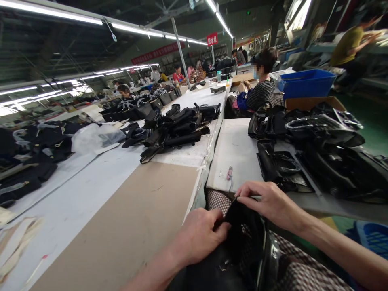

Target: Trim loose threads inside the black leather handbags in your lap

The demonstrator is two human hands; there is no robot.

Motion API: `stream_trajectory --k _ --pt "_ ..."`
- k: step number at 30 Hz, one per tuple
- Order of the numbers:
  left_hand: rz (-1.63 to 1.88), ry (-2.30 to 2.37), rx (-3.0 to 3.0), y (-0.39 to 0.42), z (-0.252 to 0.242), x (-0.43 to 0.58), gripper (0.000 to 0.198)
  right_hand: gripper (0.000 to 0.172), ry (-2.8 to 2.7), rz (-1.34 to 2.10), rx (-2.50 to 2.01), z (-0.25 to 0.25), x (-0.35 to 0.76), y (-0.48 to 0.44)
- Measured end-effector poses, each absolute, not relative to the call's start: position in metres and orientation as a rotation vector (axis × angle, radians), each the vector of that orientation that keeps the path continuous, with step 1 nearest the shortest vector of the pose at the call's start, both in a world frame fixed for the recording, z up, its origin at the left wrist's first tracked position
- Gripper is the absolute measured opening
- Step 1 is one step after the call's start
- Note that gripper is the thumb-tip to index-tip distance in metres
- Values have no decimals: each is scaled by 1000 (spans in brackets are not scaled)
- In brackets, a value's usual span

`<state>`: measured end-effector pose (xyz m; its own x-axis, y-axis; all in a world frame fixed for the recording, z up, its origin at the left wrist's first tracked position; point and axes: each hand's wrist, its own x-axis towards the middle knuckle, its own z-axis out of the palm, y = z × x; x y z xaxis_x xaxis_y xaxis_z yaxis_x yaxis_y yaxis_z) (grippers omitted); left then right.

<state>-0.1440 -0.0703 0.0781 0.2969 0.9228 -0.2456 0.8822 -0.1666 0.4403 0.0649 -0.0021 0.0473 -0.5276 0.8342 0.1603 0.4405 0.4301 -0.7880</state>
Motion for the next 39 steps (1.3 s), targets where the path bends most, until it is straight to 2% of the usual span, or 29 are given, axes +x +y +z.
stream_trajectory --k 8,12,18,21,25,29,34,36,38,39 --pt "176 1609 2132 -43 69 -153 27 9 -2220 945 -941 45 40 32" --pt "409 1671 2069 -22 65 -150 14 8 -2255 952 -884 46 32 40" --pt "580 1741 1982 -26 51 -134 22 6 -2261 963 -829 48 37 31" --pt "643 1779 1925 -34 52 -125 17 9 -2193 978 -828 43 44 26" --pt "643 1817 1931 -43 56 -116 11 20 -2057 1091 -863 35 48 23" --pt "570 1909 1982 -50 61 -112 11 18 -2047 1203 -878 37 48 17" --pt "422 2102 2027 -47 60 -109 15 40 -1933 1024 -1129 35 61 -31" --pt "377 2165 2021 -42 58 -108 15 60 -1932 791 -1204 23 70 -60" --pt "349 2178 2013 -38 58 -106 13 86 -2036 736 -1185 10 79 -84" --pt "349 2159 2018 -35 58 -105 12 93 -2090 760 -1175 4 83 -91"
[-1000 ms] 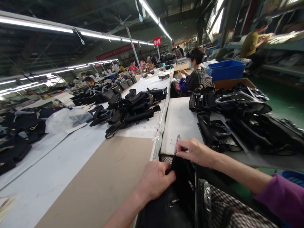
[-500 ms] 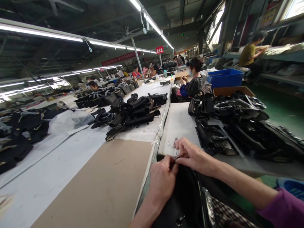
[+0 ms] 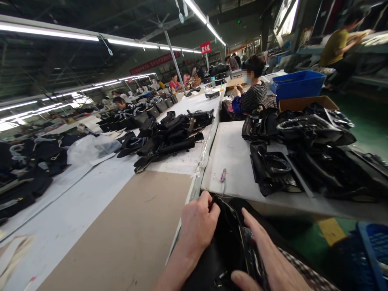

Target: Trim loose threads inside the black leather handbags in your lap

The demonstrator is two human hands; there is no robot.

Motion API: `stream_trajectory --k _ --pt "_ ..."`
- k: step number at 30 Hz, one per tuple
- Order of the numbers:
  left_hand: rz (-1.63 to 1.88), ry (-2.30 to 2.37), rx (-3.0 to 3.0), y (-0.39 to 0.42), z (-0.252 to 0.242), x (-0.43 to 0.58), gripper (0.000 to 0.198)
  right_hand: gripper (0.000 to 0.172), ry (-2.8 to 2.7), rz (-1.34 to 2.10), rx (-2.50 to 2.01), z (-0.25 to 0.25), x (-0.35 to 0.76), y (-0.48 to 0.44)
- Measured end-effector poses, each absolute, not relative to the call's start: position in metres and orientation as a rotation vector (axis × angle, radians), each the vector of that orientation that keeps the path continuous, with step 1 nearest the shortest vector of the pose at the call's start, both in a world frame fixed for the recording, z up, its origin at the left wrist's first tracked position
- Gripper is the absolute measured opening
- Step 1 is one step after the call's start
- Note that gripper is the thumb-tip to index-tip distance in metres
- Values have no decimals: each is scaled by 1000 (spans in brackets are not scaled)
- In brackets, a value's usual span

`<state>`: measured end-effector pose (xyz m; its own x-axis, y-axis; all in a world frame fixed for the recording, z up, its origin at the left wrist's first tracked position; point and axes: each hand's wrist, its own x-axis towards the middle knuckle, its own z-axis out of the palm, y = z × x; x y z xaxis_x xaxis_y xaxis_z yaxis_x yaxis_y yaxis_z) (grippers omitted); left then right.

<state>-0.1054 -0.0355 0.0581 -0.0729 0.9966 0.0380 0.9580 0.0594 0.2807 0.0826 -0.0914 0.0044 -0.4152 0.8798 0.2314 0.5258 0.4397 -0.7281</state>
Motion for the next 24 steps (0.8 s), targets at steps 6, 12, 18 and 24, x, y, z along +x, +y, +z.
stream_trajectory --k 6,12,18,24 --pt "674 1420 2259 -20 71 -114 34 84 -2078 1080 -1149 15 94 -86" --pt "426 727 2297 10 80 -113 19 69 -1820 1393 -1124 31 107 -75" --pt "384 384 2509 32 62 -90 8 67 -1644 1573 -1074 23 124 -78" --pt "553 390 2488 30 48 -79 8 67 -1768 1202 -1301 12 125 -95"
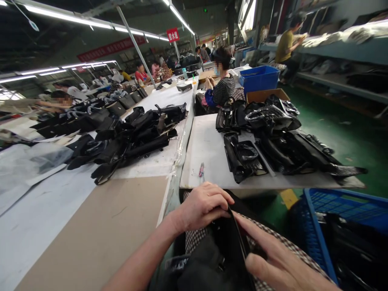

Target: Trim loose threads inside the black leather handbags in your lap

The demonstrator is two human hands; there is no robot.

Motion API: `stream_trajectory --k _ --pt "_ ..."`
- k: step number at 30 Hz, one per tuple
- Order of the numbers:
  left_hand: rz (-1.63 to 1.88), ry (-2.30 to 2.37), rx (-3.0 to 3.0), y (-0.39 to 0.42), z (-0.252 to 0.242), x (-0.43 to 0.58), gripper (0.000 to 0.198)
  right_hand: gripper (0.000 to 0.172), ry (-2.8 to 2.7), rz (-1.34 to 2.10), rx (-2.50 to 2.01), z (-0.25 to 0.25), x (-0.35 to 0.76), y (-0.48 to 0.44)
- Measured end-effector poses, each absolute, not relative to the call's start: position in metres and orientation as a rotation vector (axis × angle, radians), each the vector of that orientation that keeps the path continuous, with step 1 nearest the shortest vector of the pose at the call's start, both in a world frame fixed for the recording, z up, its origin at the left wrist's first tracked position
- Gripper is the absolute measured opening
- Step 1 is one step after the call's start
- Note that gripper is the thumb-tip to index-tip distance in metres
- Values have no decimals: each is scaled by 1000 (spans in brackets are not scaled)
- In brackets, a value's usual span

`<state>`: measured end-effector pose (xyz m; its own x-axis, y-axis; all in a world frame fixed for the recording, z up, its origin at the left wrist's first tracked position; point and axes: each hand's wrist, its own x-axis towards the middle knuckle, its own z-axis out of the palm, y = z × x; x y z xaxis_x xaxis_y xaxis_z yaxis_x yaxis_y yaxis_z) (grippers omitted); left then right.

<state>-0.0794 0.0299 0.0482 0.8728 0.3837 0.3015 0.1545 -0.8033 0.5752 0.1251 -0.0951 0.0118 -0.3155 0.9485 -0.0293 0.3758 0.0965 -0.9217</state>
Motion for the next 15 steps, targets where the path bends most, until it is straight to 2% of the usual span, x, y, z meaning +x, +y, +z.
stream_trajectory --k 3,9,12,15 --pt "638 577 2473 25 42 -79 11 74 -1804 1037 -1348 0 117 -102" --pt "705 1045 2482 8 41 -88 14 45 -1938 1155 -1284 1 125 -81" --pt "706 1057 2546 -1 45 -97 12 39 -1908 1296 -1253 1 138 -61" --pt "705 907 2615 -4 49 -105 10 40 -1741 1392 -1260 -10 146 -51"
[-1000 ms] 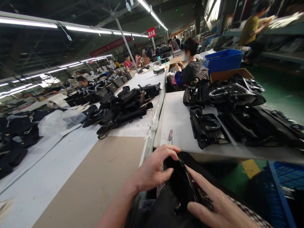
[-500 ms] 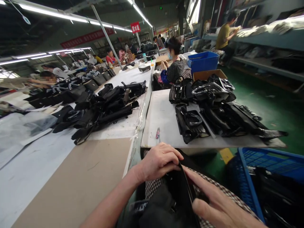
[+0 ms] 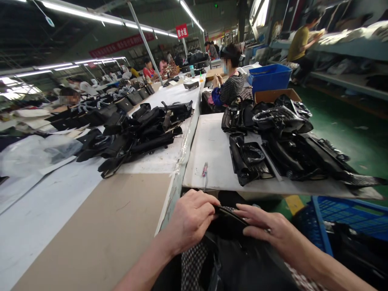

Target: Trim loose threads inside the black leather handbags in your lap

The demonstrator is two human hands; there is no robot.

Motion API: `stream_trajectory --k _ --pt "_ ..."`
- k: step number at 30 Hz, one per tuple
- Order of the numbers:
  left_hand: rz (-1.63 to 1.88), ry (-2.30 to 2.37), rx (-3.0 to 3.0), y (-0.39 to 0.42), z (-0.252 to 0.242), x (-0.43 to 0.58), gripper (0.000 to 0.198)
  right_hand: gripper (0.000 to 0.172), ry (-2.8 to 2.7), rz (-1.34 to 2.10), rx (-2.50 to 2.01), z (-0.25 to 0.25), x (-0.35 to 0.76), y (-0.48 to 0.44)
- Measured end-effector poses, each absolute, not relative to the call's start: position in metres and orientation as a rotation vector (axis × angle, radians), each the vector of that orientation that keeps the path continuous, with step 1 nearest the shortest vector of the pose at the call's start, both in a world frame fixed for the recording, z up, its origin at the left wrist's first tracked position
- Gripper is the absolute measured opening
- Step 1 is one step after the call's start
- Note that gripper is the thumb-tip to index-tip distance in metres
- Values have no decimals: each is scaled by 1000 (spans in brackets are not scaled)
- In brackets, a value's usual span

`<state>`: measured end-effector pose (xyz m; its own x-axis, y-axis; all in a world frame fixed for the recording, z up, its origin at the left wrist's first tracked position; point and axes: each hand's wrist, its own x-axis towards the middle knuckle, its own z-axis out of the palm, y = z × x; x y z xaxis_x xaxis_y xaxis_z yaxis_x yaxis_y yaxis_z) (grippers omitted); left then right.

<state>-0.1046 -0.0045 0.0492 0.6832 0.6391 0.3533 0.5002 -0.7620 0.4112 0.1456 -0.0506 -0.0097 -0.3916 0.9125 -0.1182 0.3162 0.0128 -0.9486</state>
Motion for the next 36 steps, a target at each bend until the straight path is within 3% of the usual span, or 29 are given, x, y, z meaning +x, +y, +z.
stream_trajectory --k 9,14,18,27,36 --pt "721 773 2590 4 46 -106 11 13 -2016 800 -1059 -23 146 -51" --pt "724 895 2537 4 44 -101 10 5 -1936 811 -1168 -22 145 -53" --pt "722 970 2484 8 43 -99 7 11 -1765 798 -1161 -25 138 -53" --pt "831 1056 2392 14 38 -88 14 7 -1783 570 -1056 -32 137 -44" --pt "848 1067 2344 18 41 -82 17 13 -1603 802 -1075 -43 129 -46"
